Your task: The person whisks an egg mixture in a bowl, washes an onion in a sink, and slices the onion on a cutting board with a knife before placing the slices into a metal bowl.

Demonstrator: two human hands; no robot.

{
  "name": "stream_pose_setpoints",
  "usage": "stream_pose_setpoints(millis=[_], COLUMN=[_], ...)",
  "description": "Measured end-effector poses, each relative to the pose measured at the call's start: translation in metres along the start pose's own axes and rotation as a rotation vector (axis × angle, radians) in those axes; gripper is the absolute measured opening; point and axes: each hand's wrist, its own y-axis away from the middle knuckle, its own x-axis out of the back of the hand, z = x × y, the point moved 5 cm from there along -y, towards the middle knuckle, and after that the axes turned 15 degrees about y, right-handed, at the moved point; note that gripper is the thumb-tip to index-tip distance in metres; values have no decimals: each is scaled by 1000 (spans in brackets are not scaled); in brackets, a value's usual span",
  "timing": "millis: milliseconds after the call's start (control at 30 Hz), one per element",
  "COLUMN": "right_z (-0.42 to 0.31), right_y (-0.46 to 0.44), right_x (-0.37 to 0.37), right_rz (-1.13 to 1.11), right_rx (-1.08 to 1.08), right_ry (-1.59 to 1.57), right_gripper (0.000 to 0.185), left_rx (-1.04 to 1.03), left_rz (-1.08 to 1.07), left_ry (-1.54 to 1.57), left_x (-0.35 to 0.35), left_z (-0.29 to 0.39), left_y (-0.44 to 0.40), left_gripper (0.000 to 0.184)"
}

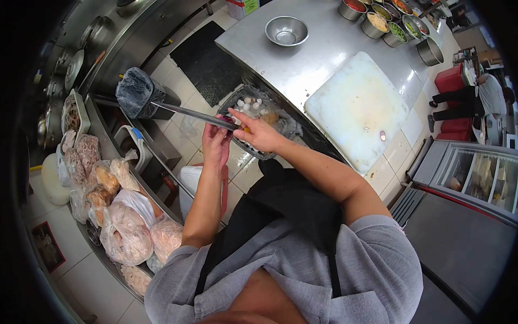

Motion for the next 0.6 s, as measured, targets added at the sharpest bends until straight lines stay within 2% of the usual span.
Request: stream_pose_setpoints(millis=[67,100,167,200,267,333,367,400,467,533,600], right_z=[0,2,15,19,40,43,44,36,60,74,80], right_y=[-4,-5,-9,-12,-14,-11,-12,-7,-12,-7,5], right_x=[0,0,0,2,4,7,11,16,9,3,5], right_rz=[182,183,154,155,140,133,130,117,89,-13,-58], right_rx=[202,202,53,54,-179,-216,-244,-300,-401,-432,-456], right_ry=[121,121,-160,-160,-298,-356,-411,-517,-486,-485,-570], right_gripper=[54,54,47,47,44,44,44,38,20,26,32], left_rx=[0,-17,-35,-54,-69,-174,-179,-155,-103,-51,64], left_rz=[-11,-47,-85,-81,-77,18,1,73,130,115,184], left_ry=[6,9,10,47,85,47,48,58,98,111,-68], left_x=[1,0,-1,-3,-9,-9,0,19,16,8,7], left_z=[-3,-2,0,3,8,18,18,15,15,15,2], left_y=[0,0,2,4,7,7,9,8,-3,3,0], left_gripper=[37,38,39,39,39,35,35,35,35,36,39])
